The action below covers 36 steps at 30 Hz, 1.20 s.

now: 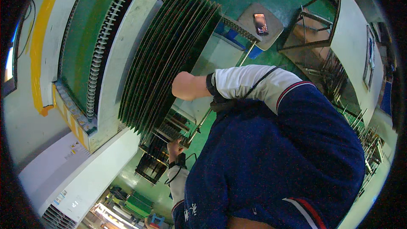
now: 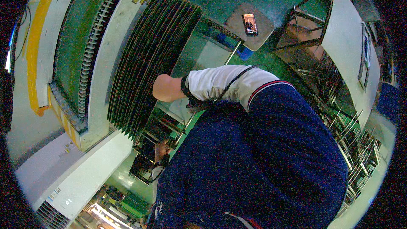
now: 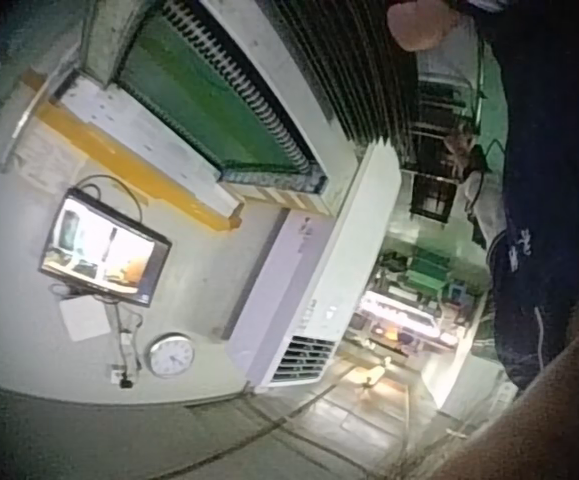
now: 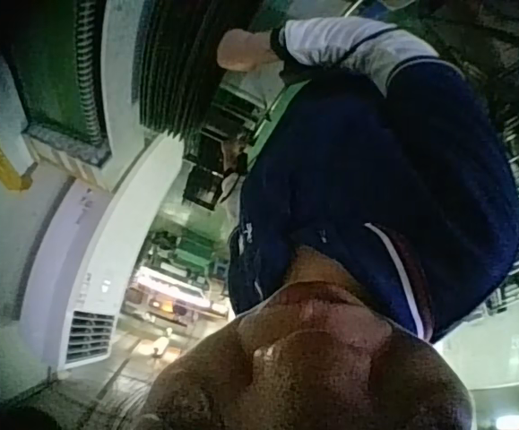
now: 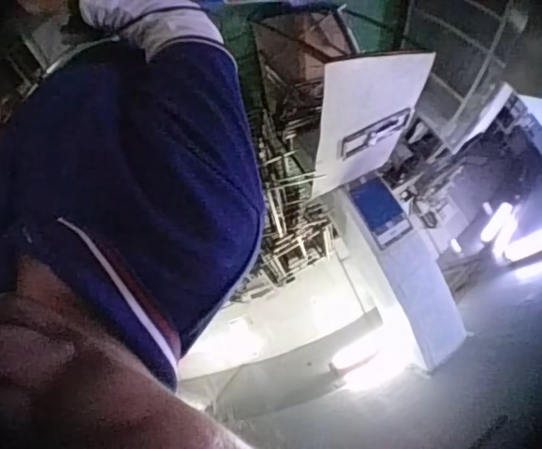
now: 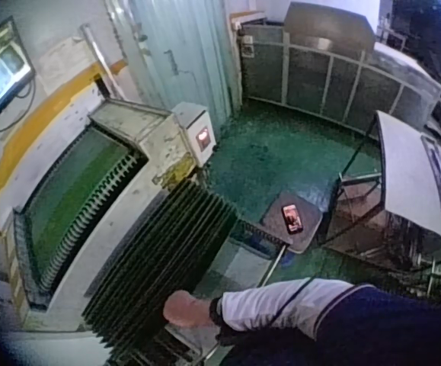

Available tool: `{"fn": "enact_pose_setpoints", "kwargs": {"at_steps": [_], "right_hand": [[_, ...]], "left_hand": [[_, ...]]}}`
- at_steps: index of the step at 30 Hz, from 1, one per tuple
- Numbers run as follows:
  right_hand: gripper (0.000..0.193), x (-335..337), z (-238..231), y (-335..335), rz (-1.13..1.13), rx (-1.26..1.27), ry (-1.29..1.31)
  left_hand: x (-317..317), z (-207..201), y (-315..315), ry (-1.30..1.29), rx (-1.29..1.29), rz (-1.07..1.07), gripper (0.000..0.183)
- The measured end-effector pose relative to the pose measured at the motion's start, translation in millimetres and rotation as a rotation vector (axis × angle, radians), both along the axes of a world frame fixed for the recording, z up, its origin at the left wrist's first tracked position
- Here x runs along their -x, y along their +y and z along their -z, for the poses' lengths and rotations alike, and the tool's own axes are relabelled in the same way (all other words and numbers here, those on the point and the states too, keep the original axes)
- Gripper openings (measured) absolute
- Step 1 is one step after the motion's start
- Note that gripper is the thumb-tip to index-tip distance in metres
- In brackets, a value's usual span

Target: The person is transferring green industrial plates from a storage rack to a conveyor belt machine.

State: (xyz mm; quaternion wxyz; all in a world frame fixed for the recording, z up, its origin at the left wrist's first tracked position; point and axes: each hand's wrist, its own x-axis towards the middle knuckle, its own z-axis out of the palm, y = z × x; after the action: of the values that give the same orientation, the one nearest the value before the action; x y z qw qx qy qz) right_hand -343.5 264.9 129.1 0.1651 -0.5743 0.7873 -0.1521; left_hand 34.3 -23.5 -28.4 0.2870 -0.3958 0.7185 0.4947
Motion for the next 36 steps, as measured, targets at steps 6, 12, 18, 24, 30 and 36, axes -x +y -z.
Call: {"fn": "enact_pose_setpoints", "kwargs": {"at_steps": [6, 12, 18, 24, 30, 36], "right_hand": [[0.007, 7, -10, 1, -0.029, -0.067, -0.026], [0.007, 7, -3, 1, -0.041, -0.069, -0.025], [0.007, 8, -1, 4, -0.018, -0.043, -0.007], [0.007, 9, -4, 2, 0.001, -0.013, -0.001], [0.010, 12, 2, 0, 0.007, -0.023, -0.008], [0.010, 13, -6, -3, -0.031, -0.027, -0.023]], "left_hand": [[17, 2, 4, -0.304, -0.119, -0.571, 0.035], [18, -7, 15, -0.121, -0.043, -0.278, 0.045], [46, -37, 40, -0.085, 0.010, -0.123, 0.038], [21, -25, 3, 0.059, 0.320, 0.857, 0.038], [18, -12, -7, 0.199, 0.545, 1.255, 0.063], [-3, 7, -20, 0.039, 0.361, 0.822, 0.044]]}}
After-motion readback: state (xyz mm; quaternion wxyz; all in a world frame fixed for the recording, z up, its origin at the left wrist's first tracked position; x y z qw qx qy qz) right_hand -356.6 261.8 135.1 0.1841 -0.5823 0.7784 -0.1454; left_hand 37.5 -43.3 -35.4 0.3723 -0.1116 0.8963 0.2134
